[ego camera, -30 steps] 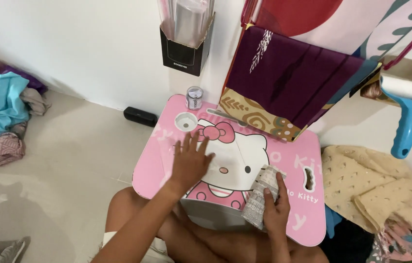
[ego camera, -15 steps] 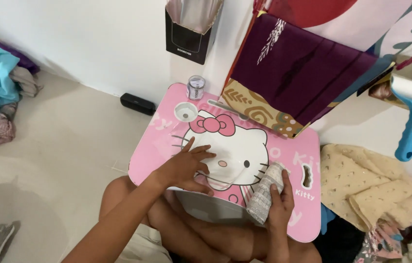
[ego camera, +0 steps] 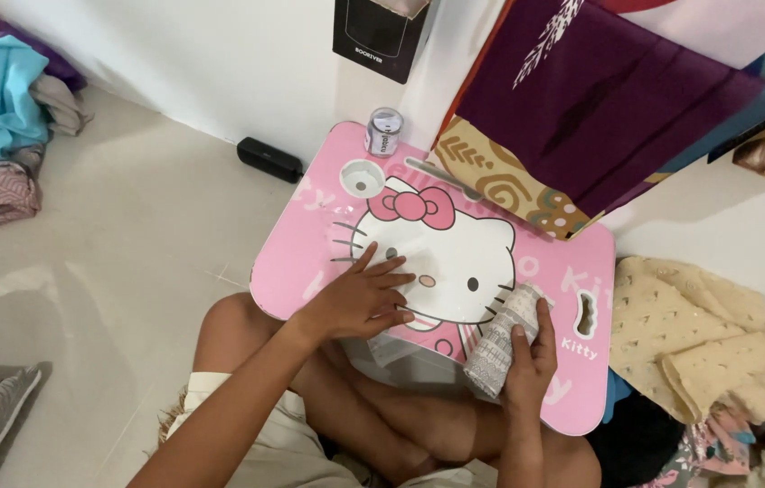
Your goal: Cleaning a white patterned hijab using a lint roller and then preparing it for storage or shipping.
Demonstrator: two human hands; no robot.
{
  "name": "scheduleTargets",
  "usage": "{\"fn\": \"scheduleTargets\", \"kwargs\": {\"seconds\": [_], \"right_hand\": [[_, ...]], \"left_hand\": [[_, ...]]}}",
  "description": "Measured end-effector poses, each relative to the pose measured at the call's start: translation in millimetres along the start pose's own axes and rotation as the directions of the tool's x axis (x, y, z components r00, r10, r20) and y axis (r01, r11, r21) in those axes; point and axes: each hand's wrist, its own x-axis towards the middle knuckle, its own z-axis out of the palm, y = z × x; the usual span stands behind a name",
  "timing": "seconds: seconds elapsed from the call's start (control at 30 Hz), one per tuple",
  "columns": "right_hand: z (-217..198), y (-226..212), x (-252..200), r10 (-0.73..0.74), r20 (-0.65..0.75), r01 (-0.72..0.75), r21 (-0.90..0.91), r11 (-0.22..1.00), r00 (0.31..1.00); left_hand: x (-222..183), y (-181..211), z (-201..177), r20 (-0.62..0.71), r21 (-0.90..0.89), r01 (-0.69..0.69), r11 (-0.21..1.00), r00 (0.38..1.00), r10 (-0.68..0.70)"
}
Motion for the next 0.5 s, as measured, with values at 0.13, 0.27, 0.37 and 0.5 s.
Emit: {"fn": "scheduleTargets", "kwargs": {"seconds": [0.13,0.27,0.37,0.5], "right_hand": [[-1,3,0,-0.019,-0.007,0.018,-0.047,0.999,1.0],[-2,9,3,-0.068,0.01,0.068,-0.054,0.996,0.998],[-1,12,5,-0.09,0.023,0.09,-0.031,0.995,0.996],[1,4,-1,-0.066,0.025,0.067,-0.039,0.997,0.998]], "left_hand": [[-12,36,8,-0.356,0.081,-0.059,0.995,0.931,0.084],[-52,97,51,-0.695,-0.315,0.153,0.937,0.635,-0.338],[-82,101,120,-0.444,-0.78,0.28,0.56,0.383,-0.81],[-59,94,84,0.076,-0.975,0.213,-0.061,0.063,-0.995]]}}
